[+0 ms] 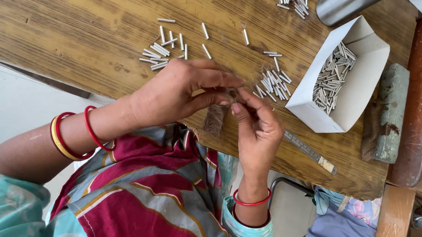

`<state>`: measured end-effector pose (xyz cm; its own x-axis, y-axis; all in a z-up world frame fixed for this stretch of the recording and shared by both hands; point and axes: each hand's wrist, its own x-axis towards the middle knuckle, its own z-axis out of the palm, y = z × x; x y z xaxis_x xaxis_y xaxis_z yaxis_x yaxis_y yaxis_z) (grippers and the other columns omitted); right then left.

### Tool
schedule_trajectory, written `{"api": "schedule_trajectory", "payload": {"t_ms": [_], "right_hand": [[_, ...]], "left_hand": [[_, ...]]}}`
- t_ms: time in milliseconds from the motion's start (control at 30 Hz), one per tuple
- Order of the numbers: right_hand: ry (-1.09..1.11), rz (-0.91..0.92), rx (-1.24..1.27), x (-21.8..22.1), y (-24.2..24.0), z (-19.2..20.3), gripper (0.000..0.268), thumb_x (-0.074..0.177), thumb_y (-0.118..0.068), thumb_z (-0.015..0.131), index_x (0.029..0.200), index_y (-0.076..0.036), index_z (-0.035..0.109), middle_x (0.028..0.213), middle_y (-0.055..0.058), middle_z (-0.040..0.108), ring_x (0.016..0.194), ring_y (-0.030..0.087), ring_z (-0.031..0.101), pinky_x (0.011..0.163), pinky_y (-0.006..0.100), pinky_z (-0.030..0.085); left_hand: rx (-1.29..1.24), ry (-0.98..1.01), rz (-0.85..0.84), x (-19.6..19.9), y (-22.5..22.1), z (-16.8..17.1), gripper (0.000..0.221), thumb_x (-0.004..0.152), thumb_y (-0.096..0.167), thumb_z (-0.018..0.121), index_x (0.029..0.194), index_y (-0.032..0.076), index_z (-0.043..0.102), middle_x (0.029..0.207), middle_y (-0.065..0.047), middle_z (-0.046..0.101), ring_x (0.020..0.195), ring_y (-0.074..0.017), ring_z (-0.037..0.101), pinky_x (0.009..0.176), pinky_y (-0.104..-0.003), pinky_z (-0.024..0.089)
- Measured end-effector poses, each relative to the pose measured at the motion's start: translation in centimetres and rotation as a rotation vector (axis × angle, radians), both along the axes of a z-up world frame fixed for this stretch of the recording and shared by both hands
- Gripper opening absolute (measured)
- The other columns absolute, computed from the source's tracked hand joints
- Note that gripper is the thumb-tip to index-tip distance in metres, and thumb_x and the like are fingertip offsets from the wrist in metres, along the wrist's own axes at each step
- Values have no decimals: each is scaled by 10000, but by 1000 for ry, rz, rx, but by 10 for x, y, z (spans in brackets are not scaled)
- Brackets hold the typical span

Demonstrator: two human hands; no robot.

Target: The recorder is assembling small silver cylindrical components by handling them and using a small abrasive block and a ruler on a workbench.

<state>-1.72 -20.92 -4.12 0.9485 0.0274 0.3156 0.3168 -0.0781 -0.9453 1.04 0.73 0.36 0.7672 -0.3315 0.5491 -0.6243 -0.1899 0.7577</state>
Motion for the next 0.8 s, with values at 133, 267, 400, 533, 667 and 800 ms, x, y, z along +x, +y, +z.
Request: {"api": "schedule_trajectory", "payload": {"t_ms": [133,267,400,533,667,800], "right_hand": [[-7,18,-21,-2,3,5,244,991,64,710,1214,9,628,1047,72,731,959,97,682,873,224,552],[-4,35,33,-3,6,6,278,996,82,708,1209,-12,556,1039,90,730,971,110,697,881,228,552],[5,52,77,-2,7,4,281,994,83,707,1201,-15,544,1030,92,717,982,125,714,897,233,559],[9,53,135,-2,7,4,282,996,73,711,1199,-19,538,1021,92,718,979,131,718,899,232,561],[7,27,192,1,2,1,295,986,64,733,1193,-22,541,1001,89,720,934,120,698,870,237,565],[8,-3,214,4,2,3,294,982,55,737,1188,-25,543,998,88,725,895,110,683,851,244,574]], "left_hand": [[74,19,-58,8,0,-7,221,938,121,753,1152,72,733,1024,-116,748,907,-284,742,769,-358,596],[110,84,-67,10,-4,-10,117,923,104,745,1035,77,764,917,-95,751,856,-274,741,734,-363,589],[99,75,-92,11,-4,-10,107,916,94,743,1019,76,763,907,-92,750,849,-277,734,727,-366,584],[45,76,-72,7,-8,-11,136,921,78,746,1057,76,746,963,-98,732,881,-281,731,756,-358,584],[2,-5,18,-8,-12,1,407,918,-43,656,1297,103,679,1178,-137,645,1015,-292,703,883,-362,581],[59,-59,56,-15,-17,-6,684,862,-144,547,1488,131,574,1288,-180,550,1115,-323,648,973,-390,562]]}}
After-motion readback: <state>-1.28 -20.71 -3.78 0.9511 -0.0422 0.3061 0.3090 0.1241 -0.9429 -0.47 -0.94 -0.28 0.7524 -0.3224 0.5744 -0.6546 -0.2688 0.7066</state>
